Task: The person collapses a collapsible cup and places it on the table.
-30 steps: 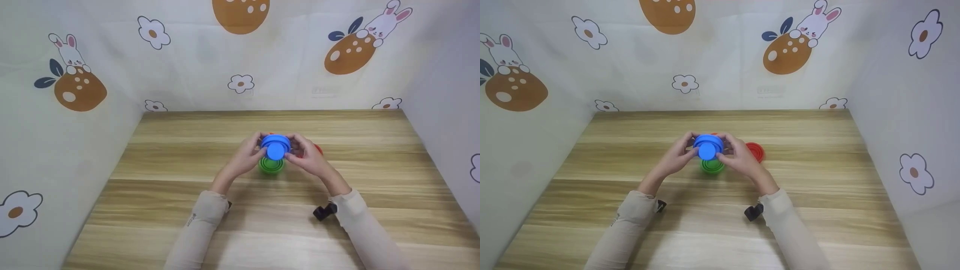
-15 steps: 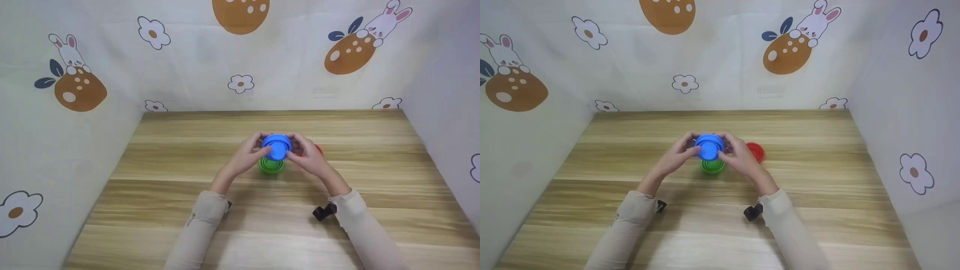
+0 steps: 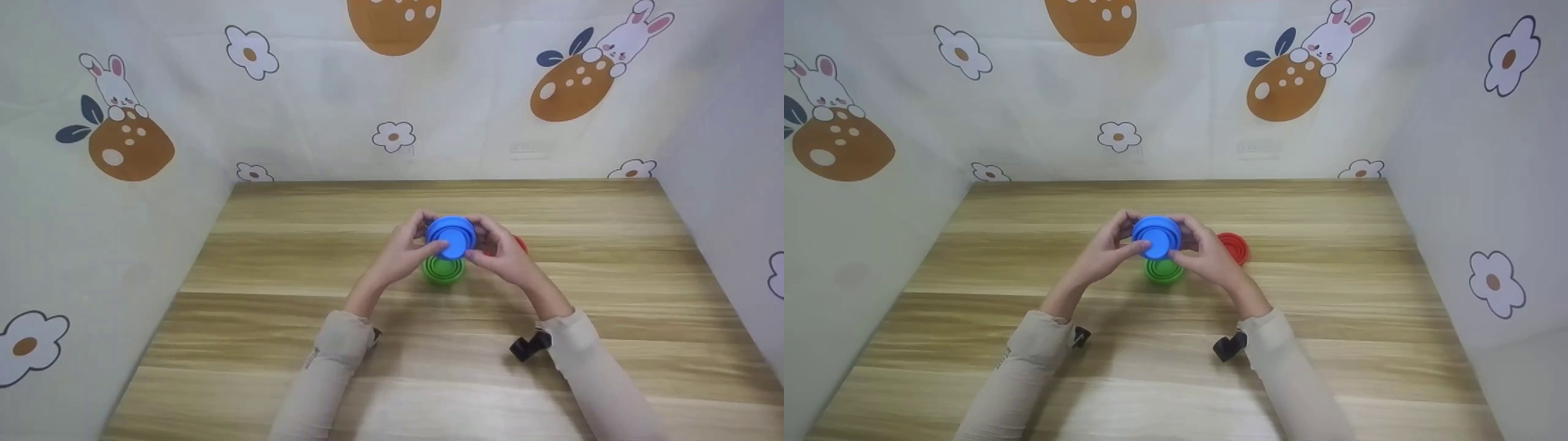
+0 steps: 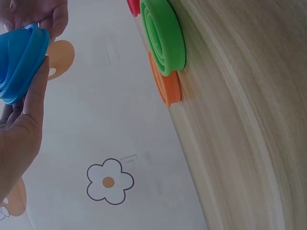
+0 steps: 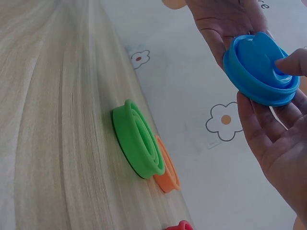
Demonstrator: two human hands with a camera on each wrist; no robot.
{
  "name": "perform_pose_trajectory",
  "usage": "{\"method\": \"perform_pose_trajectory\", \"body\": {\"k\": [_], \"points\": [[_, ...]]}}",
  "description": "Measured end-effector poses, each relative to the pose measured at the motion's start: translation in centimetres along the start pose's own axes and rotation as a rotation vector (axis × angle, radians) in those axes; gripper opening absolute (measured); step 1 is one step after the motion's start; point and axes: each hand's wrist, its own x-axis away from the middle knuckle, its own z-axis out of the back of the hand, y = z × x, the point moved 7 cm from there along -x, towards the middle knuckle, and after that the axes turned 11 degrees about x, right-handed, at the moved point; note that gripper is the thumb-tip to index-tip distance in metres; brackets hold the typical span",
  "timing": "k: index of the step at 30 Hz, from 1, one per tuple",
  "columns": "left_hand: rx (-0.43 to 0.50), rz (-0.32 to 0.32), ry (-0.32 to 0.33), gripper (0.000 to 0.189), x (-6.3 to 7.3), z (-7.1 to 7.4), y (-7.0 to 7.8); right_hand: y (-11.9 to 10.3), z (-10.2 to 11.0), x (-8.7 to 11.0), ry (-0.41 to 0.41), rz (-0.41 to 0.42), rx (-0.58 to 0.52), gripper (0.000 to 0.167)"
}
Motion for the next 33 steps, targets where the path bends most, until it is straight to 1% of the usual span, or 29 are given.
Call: {"method": "perform_pose_trajectory", "body": {"k": [4, 7, 12, 15, 21, 23, 25, 29, 31, 33], "points": [[0.007, -0.014, 0.015, 0.036, -0.07, 0.08, 0.06, -0.04, -0.12, -0.05, -0.019, 0.013, -0.042, 0.057], [-0.007, -0.018, 0.022, 0.036, -0.02, 0.14, 0.1, 0.01, -0.14, -0.06, -0.02, 0.001, -0.053, 0.058], [-0.034, -0.028, 0.032, 0.036, 0.04, 0.2, 0.17, 0.08, -0.21, -0.12, -0.005, -0.028, -0.067, 0.059], [-0.034, -0.032, 0.04, 0.036, 0.0, 0.17, 0.19, 0.08, -0.28, -0.17, 0.01, -0.039, -0.074, 0.059], [-0.034, -0.021, 0.051, 0.035, -0.1, 0.05, 0.07, -0.13, -0.38, -0.4, 0.037, -0.03, -0.063, 0.056], [-0.018, -0.009, 0.038, 0.036, -0.14, -0.04, 0.0, -0.18, -0.38, -0.46, 0.037, -0.029, -0.057, 0.055], [-0.005, 0.006, 0.01, 0.038, -0.16, -0.16, -0.09, -0.22, -0.35, -0.49, 0.031, -0.028, -0.061, 0.054], [-0.017, 0.043, -0.048, 0.042, -0.09, -0.23, -0.27, -0.1, -0.22, -0.42, 0.006, -0.027, -0.077, 0.053], [-0.021, 0.059, -0.057, 0.042, -0.02, -0.14, -0.33, -0.03, -0.15, -0.36, -0.006, -0.024, -0.079, 0.054], [-0.011, 0.072, -0.051, 0.041, 0.03, 0.02, -0.42, 0.11, -0.11, -0.31, -0.013, -0.031, -0.09, 0.056]]}}
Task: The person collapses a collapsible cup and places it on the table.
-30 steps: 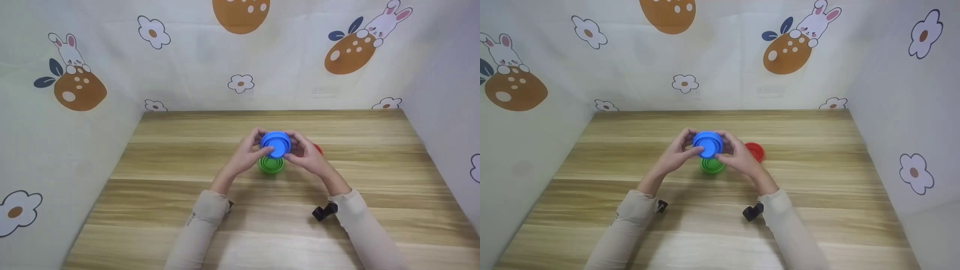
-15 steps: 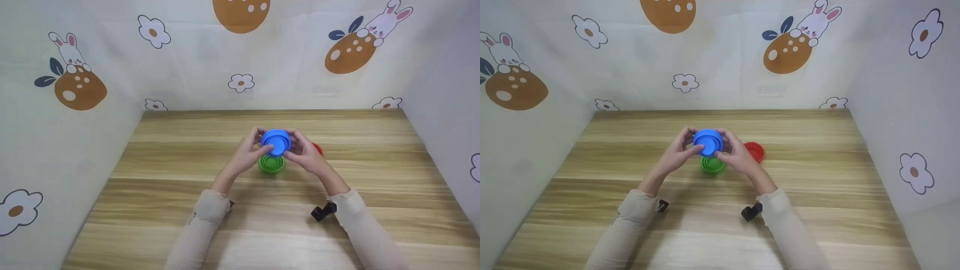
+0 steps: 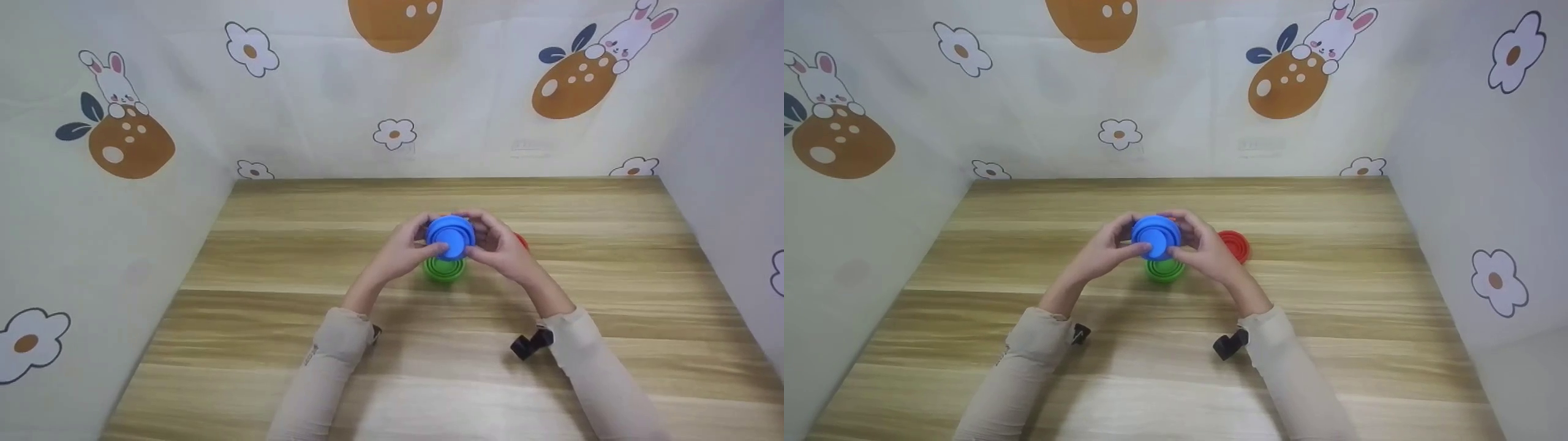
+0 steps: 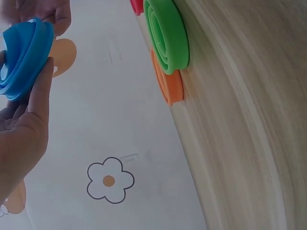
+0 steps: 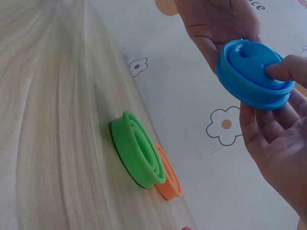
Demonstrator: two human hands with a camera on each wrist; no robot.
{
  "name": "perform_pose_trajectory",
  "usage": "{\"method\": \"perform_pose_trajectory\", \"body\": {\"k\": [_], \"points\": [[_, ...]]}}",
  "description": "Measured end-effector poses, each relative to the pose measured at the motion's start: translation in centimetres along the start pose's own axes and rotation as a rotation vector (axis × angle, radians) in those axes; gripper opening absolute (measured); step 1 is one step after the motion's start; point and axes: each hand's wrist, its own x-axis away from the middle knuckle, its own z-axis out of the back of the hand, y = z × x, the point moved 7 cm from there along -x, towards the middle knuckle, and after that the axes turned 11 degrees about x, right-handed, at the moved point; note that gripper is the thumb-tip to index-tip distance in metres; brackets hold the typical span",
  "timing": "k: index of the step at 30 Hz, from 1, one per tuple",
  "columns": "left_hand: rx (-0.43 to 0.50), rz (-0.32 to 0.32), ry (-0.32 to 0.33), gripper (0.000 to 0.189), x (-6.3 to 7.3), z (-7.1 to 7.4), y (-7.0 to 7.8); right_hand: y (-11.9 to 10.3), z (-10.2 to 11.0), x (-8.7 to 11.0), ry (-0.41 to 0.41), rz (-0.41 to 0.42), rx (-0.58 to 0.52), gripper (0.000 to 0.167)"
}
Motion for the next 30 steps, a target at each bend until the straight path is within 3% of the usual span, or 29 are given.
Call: {"method": "perform_pose_trajectory", "body": {"k": [8, 14, 30], "points": [[0.074, -0.013, 0.054, 0.034, 0.03, 0.36, -0.1, 0.3, -0.17, 0.08, -0.007, -0.088, -0.019, 0.062], [0.088, -0.014, 0.085, 0.032, 0.01, 0.41, -0.3, 0.35, -0.27, -0.07, 0.02, -0.105, 0.015, 0.061], [-0.04, -0.043, 0.167, 0.033, -0.14, 0.28, 0.21, -0.1, -0.27, -0.54, 0.172, -0.113, 0.101, 0.054]]}}
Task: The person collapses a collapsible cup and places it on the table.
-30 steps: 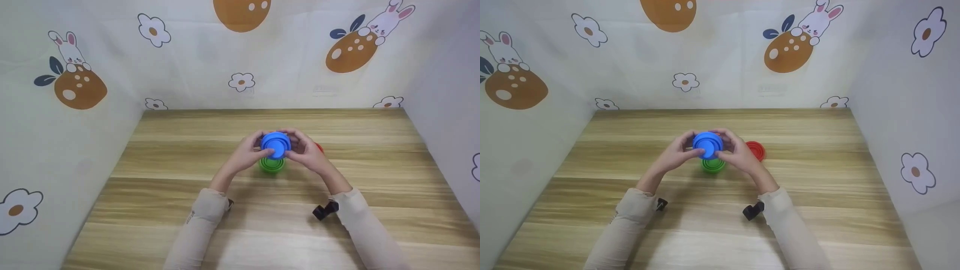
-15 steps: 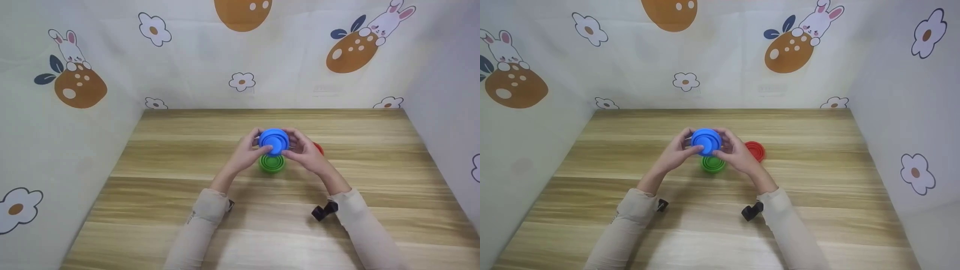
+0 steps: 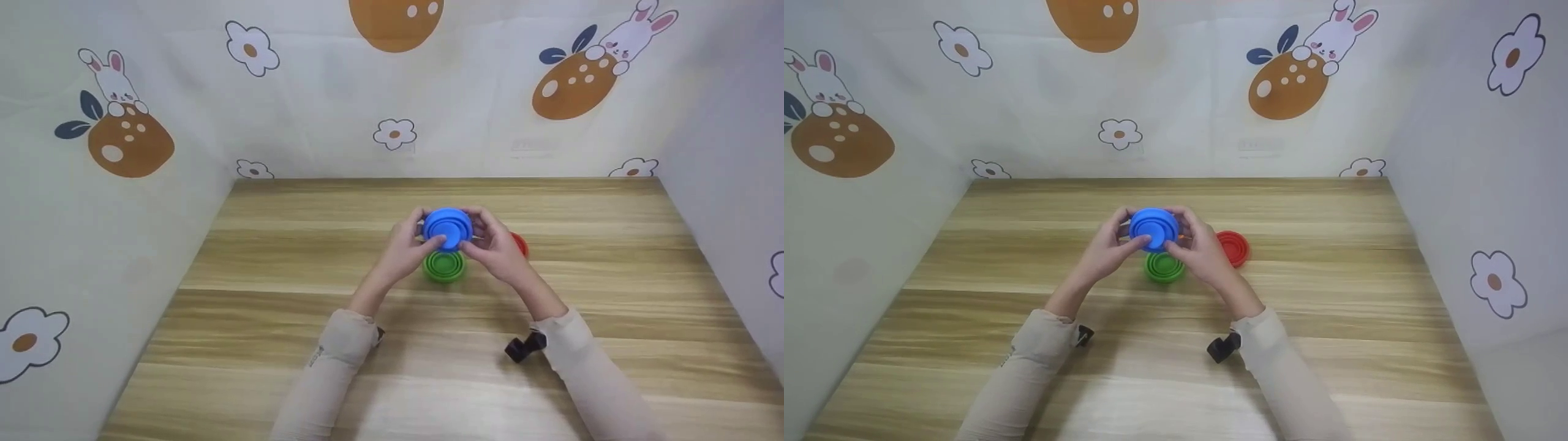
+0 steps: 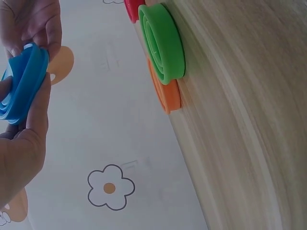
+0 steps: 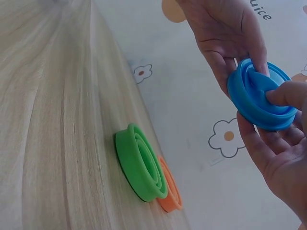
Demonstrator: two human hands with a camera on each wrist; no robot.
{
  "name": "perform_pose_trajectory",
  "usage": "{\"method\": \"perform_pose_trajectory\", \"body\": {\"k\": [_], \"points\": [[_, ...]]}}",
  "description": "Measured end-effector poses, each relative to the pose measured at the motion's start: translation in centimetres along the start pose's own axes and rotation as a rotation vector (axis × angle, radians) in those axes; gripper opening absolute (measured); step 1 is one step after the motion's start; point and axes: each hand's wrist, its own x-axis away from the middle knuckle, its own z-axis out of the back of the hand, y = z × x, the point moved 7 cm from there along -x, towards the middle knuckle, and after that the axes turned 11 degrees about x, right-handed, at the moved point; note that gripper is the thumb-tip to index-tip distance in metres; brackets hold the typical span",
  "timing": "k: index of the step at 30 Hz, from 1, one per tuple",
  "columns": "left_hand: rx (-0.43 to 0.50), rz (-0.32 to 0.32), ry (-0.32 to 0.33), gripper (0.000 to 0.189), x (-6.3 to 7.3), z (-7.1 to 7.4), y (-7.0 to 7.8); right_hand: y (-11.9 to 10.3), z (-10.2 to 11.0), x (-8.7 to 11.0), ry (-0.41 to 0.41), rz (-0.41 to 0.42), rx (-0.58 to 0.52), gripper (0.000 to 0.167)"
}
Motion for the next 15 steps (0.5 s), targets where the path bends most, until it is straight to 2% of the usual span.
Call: {"method": "perform_pose_trajectory", "body": {"k": [9, 15], "points": [[-0.105, -0.057, 0.022, 0.032, 0.12, 0.07, 0.49, -0.51, -0.08, -0.13, 0.073, 0.011, 0.07, 0.048], [-0.174, -0.074, 0.046, 0.031, 0.18, 0.21, 0.66, -0.55, -0.18, -0.18, 0.085, 0.014, 0.102, 0.046]]}}
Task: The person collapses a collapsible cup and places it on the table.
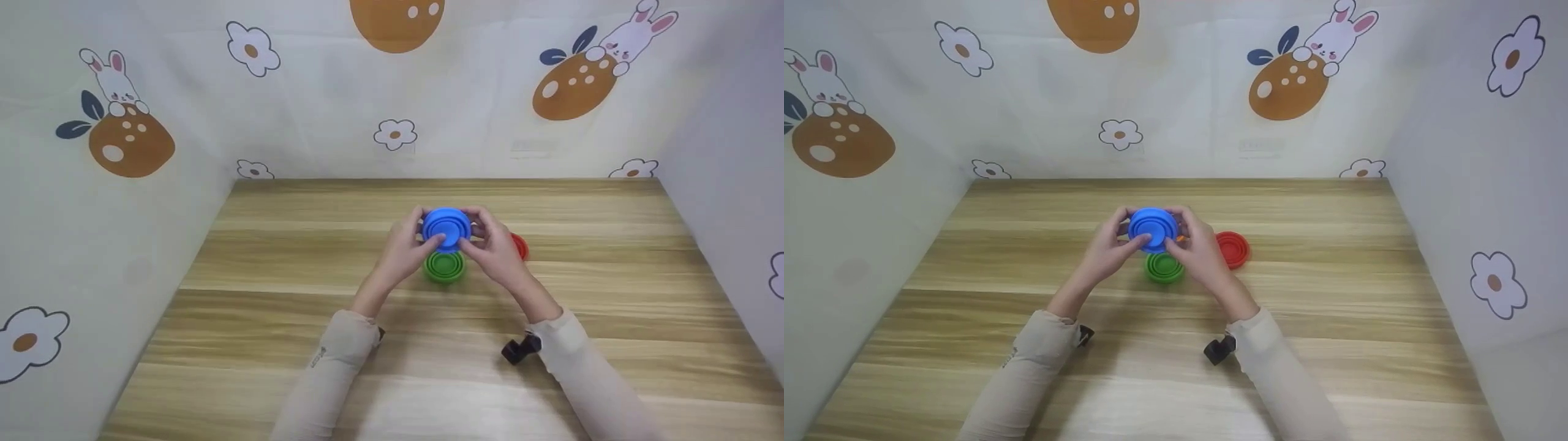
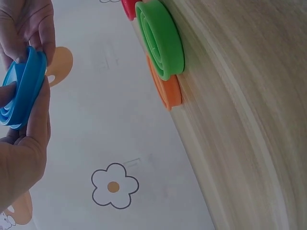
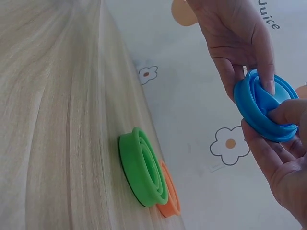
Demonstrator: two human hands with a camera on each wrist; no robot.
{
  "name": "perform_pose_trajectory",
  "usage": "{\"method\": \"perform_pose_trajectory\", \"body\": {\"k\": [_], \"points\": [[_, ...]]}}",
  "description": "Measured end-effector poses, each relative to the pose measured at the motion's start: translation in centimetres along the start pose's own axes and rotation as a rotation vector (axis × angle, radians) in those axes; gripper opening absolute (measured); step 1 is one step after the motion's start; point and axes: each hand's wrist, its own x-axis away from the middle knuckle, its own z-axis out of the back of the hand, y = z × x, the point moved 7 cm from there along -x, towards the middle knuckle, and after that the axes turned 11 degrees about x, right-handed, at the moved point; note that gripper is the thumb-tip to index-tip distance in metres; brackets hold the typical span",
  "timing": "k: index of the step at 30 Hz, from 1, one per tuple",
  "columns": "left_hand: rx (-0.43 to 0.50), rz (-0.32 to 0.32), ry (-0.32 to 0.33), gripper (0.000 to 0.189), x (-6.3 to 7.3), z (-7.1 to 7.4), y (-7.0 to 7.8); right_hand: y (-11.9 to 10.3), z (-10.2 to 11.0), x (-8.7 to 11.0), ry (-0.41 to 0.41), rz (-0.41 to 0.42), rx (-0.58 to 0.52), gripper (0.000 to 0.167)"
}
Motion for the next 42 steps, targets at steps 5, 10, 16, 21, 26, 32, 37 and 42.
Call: {"method": "perform_pose_trajectory", "body": {"k": [5, 10, 16, 21, 26, 32, 37, 42], "points": [[-0.031, 0.017, 0.009, 0.032, 0.0, 0.2, -0.1, 0.0, -0.5, 0.1, -0.057, 0.023, -0.003, 0.045], [-0.071, 0.03, 0.024, 0.033, 0.0, 0.4, -0.2, 0.0, -0.9, 0.3, -0.095, 0.037, -0.026, 0.044], [-0.091, 0.021, 0.024, 0.031, -0.1, 0.5, -0.1, 0.0, -0.8, 0.2, -0.077, 0.029, -0.047, 0.045], [-0.097, 0.007, 0.019, 0.031, -0.2, 0.5, 0.0, 0.0, -0.8, 0.1, -0.092, 0.015, -0.074, 0.041], [-0.127, -0.043, 0.024, 0.029, -0.2, 0.6, 0.3, 0.4, -1.1, -0.2, -0.13, -0.064, -0.111, 0.039], [-0.187, -0.104, 0.02, 0.027, -0.1, 0.7, 0.5, 0.9, -1.4, -0.4, -0.129, -0.132, -0.217, 0.042], [-0.115, -0.069, 0.018, 0.029, -0.1, 1.1, 0.1, 1.3, -1.3, -0.6, -0.105, -0.173, -0.282, 0.04], [0.016, 0.048, -0.016, 0.05, 0.1, 1.7, -0.8, 1.5, -1.0, -0.6, -0.071, -0.187, -0.273, 0.039]]}}
